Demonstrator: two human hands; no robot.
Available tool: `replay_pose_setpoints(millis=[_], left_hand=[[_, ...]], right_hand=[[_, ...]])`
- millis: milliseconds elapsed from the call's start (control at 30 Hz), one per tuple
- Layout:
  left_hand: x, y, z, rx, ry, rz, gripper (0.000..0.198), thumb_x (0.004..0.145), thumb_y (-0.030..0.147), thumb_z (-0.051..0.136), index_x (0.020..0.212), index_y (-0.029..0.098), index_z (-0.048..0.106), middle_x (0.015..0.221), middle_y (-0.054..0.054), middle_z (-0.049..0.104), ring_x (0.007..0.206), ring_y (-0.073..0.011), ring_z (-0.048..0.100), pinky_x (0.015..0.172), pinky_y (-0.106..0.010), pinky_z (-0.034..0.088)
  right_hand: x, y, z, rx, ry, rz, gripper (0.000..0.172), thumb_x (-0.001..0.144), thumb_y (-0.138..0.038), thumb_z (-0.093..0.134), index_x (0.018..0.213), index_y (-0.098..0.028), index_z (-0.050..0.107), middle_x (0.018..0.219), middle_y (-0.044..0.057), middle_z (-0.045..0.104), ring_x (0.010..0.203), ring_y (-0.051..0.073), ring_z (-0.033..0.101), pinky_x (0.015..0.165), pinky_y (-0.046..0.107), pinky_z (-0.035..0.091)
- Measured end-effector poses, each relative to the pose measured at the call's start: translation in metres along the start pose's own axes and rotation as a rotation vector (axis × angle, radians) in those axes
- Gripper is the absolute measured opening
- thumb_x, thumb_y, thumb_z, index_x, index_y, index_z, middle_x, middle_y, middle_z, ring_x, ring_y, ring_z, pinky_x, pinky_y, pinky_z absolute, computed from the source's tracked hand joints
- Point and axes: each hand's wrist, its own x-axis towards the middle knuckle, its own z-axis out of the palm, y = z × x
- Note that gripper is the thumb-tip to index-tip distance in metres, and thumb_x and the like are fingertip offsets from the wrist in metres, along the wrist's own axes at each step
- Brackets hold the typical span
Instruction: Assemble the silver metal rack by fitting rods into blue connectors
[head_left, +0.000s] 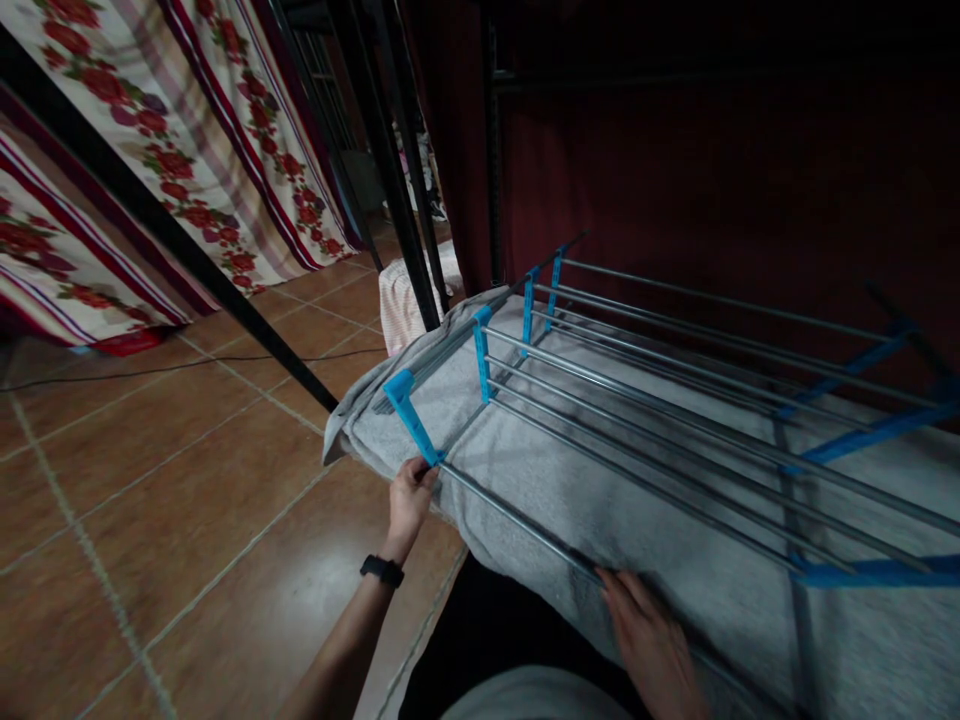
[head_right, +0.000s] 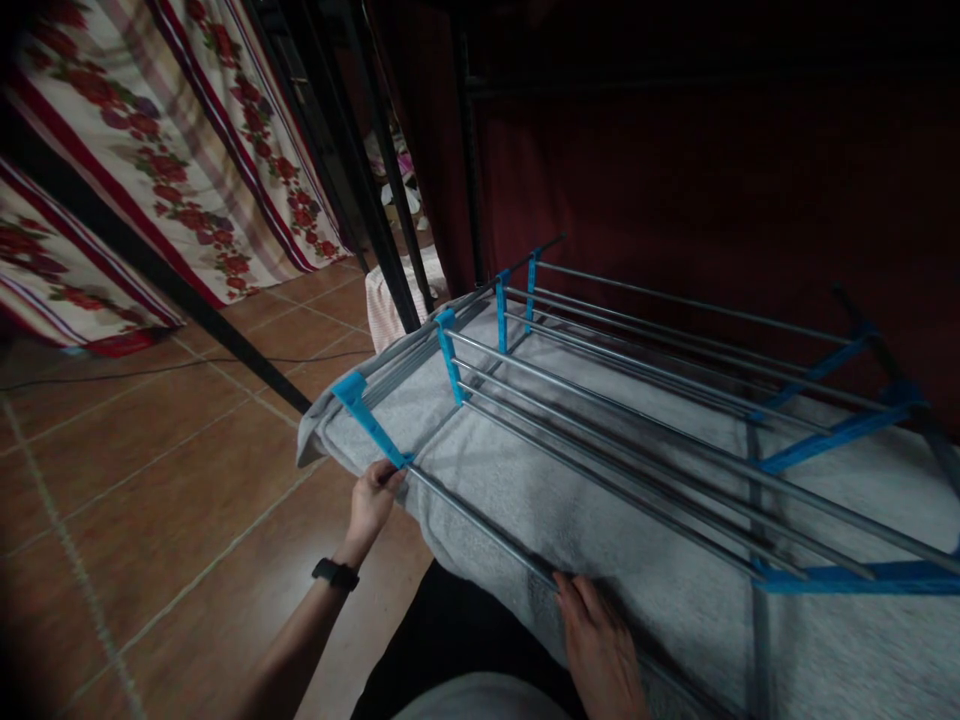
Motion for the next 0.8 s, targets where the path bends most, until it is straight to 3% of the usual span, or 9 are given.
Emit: replay_pose_setpoints(millis=[500,800], left_hand=[[-0.001,0.004,-0.002,0.011,0.007,0.028,0.028,0.081,0.040,0.061,0.095,0.019,0.071,0.096,-0.010,0.072,0.093,-0.0279,0.068,0.087,-0.042,0.054],[0.001,0.013,-0.003,0.028,0.028,0.025,0.027,0.080,0.041,0.059,0.092,0.020,0.071,0.096,-0.011,0.073,0.094,-0.0286,0.069,0.089,-0.043,0.055]], right_hand=[[0.004,-0.005,-0.016,-0.049,0.036,-0.016,0.039,0.107,-0.029,0.032,0.124,-0.024,0.066,0.109,0.007,0.074,0.083,0.017,0.073,0.066,0.028,0.059],[0.005,-0.007,-0.014,-0.035,-0.042,0.005,0.039,0.106,-0.025,0.033,0.127,-0.026,0.065,0.112,0.007,0.073,0.088,0.019,0.073,0.073,0.030,0.058]])
